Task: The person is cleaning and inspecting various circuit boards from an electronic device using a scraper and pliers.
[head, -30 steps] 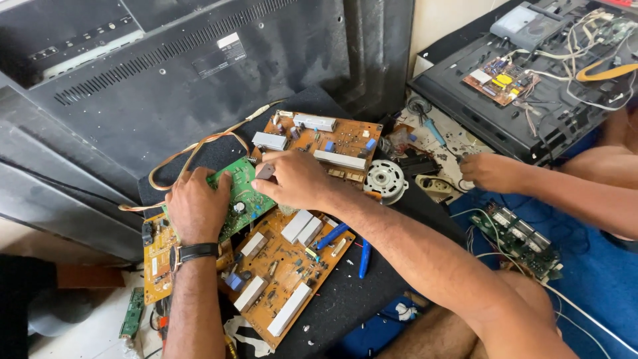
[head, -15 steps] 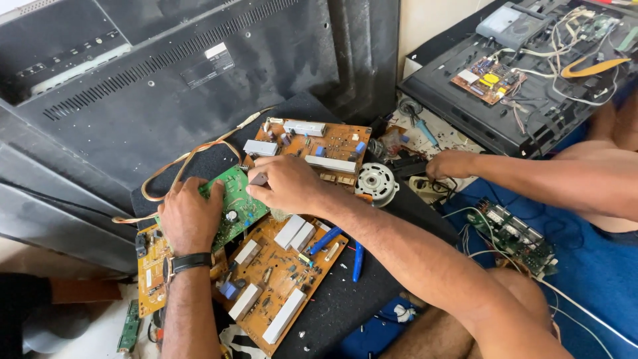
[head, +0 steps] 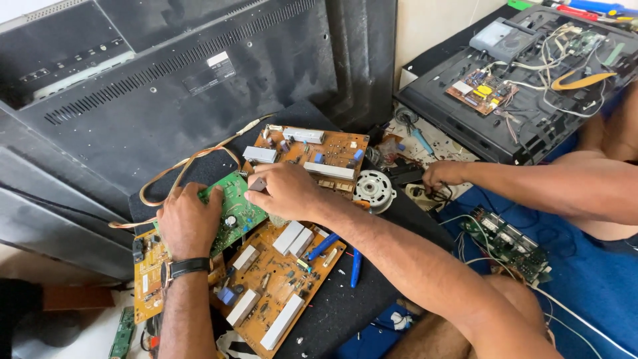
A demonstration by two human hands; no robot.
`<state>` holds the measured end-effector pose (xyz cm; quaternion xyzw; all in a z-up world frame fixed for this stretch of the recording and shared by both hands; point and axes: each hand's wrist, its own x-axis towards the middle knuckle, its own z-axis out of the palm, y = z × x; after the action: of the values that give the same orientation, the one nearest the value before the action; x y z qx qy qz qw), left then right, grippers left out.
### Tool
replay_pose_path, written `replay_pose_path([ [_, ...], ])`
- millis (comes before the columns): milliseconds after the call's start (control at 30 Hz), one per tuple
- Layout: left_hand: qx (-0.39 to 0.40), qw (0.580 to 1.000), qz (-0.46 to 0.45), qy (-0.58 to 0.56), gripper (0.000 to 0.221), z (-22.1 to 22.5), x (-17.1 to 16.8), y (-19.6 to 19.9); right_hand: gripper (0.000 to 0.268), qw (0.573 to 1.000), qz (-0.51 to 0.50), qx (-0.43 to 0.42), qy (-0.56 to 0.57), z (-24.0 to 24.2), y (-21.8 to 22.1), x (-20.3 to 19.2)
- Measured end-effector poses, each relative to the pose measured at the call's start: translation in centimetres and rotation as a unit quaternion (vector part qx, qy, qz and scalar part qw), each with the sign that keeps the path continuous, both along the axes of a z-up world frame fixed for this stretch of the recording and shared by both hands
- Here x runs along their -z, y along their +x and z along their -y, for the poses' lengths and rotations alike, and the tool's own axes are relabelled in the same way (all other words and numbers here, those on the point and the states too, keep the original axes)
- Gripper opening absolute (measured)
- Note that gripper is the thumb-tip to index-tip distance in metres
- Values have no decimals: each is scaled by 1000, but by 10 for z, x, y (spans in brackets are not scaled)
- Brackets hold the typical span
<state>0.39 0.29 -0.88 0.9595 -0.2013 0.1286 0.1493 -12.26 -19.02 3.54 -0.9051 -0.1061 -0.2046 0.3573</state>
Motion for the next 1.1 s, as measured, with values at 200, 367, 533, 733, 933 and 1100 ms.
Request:
replay_pose_path([
  [200,1,1000,8,-6,38,0,1,-1,28,1000,-9,-6,17,-4,-4,-3],
  [367,-3,1000,14,-5,38,-1,3,0,25,1000,-17,-21,10,-3,0,5],
  [533,1,1000,14,-6,37,-1,4,1,21,999,-3,3,33,-1,7,16],
  [733,-1,1000,7,-1,38,-2,4,2,26,1000,1,-13,3,-4,1,7],
  [933,-1,1000,7,5,39,-1,0,-2,25,999,-15,-39,20,-3,-1,5],
  [1100,0,1000,13,2,39,-2,3,2,26,997,-12,-62,50,-3,1,12],
])
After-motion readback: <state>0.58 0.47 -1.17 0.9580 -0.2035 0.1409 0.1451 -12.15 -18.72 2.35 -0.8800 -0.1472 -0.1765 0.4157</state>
